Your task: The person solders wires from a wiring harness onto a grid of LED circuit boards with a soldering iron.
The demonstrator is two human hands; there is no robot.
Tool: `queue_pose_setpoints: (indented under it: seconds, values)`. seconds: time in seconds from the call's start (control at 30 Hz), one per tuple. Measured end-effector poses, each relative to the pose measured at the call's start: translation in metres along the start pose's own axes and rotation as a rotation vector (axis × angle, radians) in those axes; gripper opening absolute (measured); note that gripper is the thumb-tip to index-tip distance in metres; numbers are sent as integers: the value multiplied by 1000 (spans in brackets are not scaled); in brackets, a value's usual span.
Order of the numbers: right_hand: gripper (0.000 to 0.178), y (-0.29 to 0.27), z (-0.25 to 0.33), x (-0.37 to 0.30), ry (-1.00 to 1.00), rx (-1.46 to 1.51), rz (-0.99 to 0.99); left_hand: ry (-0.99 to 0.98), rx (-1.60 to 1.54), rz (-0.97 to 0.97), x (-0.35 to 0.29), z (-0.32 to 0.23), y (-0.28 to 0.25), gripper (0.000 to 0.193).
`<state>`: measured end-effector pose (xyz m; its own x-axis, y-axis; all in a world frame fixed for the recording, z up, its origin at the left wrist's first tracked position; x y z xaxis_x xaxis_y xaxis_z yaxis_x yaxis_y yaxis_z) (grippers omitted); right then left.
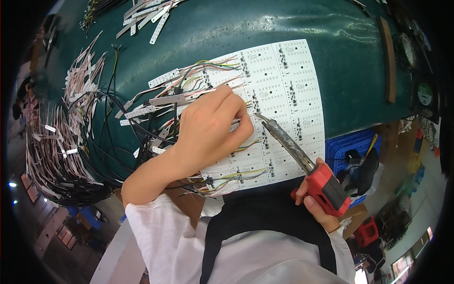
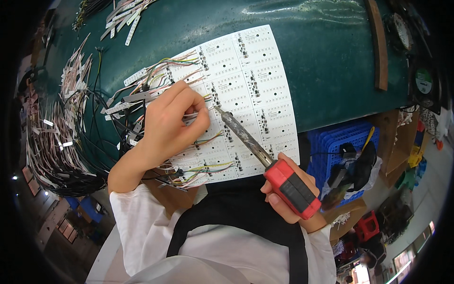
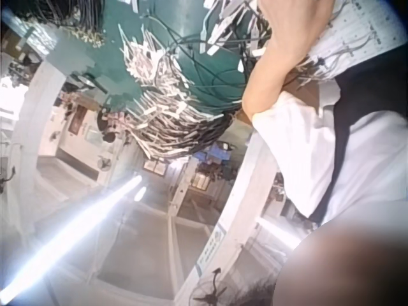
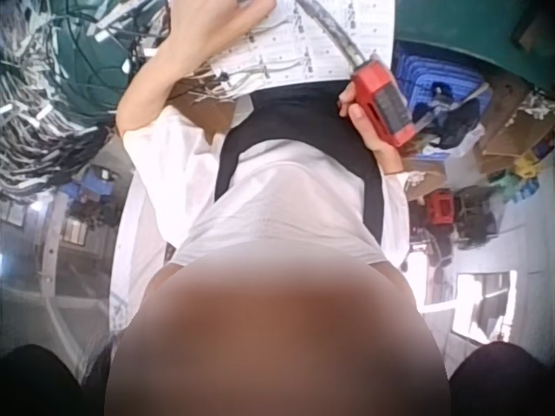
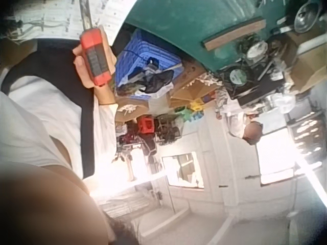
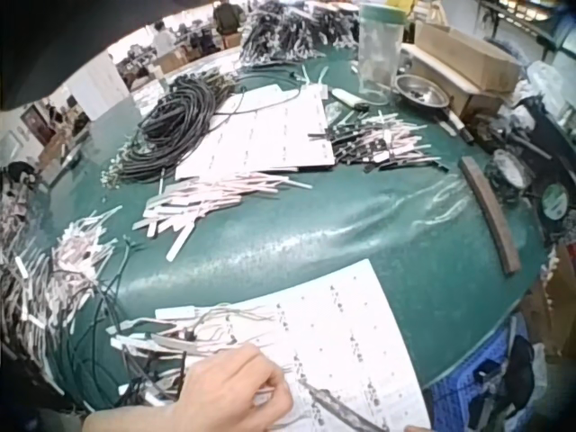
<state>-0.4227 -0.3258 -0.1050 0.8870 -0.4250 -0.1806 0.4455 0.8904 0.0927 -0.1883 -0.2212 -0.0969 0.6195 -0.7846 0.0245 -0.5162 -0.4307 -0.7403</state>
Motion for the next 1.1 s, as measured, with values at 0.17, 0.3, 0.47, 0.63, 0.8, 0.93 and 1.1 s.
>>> queue_pose_setpoints:
  seconds: [0.17,0.3,0.47,0.63,0.8,0.93,1.1]
  values:
    - [61,2,1,3,-24,-94,46,-7,20,21,-1,0,0,11]
    - [60,2,0,2,-3,-51,-7,-15,27,12,-1,0,-1,12]
    - [59,2,4,5,-81,-171,85,-21,32,11,-1,1,0,11]
    - [60,4,5,6,-159,-73,49,-14,25,12,-1,1,0,11]
    - [59,3,6,7,-133,-152,53,-17,36,4,0,0,0,12]
    - [58,4,7,9,-139,-200,77,-29,39,10,1,1,0,12]
    - [57,5,4,10,-119,-135,18,-35,60,9,2,1,1,12]
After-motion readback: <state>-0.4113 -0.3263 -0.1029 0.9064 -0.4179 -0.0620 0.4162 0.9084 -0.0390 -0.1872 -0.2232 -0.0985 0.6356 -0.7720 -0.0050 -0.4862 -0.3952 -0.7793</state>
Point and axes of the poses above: each hand's wrist, its own x-axis towards the middle knuckle, its own y-axis out of the palm, z = x × y, the point moved 6 cm from there along x, towards the middle knuckle, and after that the axes turned 10 degrees about -y, right-handed, at the moved point
